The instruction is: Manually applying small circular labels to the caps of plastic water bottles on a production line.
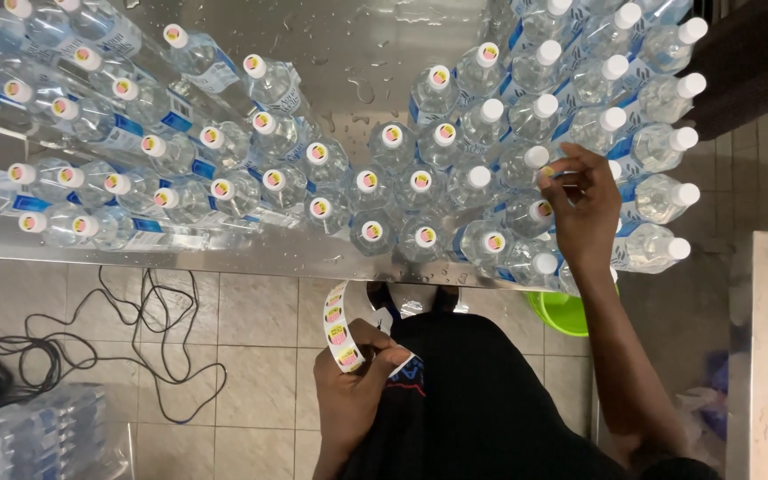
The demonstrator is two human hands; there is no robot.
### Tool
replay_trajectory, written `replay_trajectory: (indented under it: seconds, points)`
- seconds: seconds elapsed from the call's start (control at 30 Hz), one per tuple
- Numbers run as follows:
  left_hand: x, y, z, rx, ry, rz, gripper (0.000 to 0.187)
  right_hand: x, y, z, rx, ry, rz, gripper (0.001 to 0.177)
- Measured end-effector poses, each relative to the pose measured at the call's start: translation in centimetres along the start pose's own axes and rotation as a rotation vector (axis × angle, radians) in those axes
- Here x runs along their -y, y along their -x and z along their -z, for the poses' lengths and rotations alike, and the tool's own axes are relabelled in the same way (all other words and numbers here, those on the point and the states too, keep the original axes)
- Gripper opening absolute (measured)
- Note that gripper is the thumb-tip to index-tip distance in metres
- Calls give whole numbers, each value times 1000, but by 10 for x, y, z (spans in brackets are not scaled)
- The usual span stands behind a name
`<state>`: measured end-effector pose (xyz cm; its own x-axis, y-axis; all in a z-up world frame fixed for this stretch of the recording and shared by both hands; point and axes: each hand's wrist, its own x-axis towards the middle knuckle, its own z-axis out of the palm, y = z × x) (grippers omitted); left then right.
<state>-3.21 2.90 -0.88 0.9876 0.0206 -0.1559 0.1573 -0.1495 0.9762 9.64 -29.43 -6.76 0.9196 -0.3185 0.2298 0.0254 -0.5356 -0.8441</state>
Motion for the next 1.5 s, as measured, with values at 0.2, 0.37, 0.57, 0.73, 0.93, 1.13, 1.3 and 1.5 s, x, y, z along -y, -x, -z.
replay_trajectory:
  seconds: [0.2, 0.37, 0.57, 0.73, 0.93, 1.13, 1.3, 1.5]
  points:
    - [0, 1, 0, -7, 104, 40, 26, 16, -24, -28, 306, -213, -162, 43]
    - [7, 3, 3, -19, 63, 65, 33, 0, -24, -47, 341, 37, 66, 40]
    - [7, 1, 1, -23, 131, 86, 30, -13, -12, -59, 330, 517, 490, 50]
    - [12, 1, 4, -37, 95, 64, 33, -19, -26, -64, 348, 280, 287, 40]
    - [10, 1, 8, -23, 78, 30, 34, -20, -66, -62, 357, 92, 67, 23]
    - [15, -2, 12, -42, -23, 4, 37, -25, -107, -62, 352, 157, -10, 12]
    - [18, -11, 11, -159, 47, 43, 23, -37, -124, -67, 384, 194, 107, 19]
    - [1, -21, 5, -265, 289, 146, 19, -25, -118, -64, 353, 264, 268, 47]
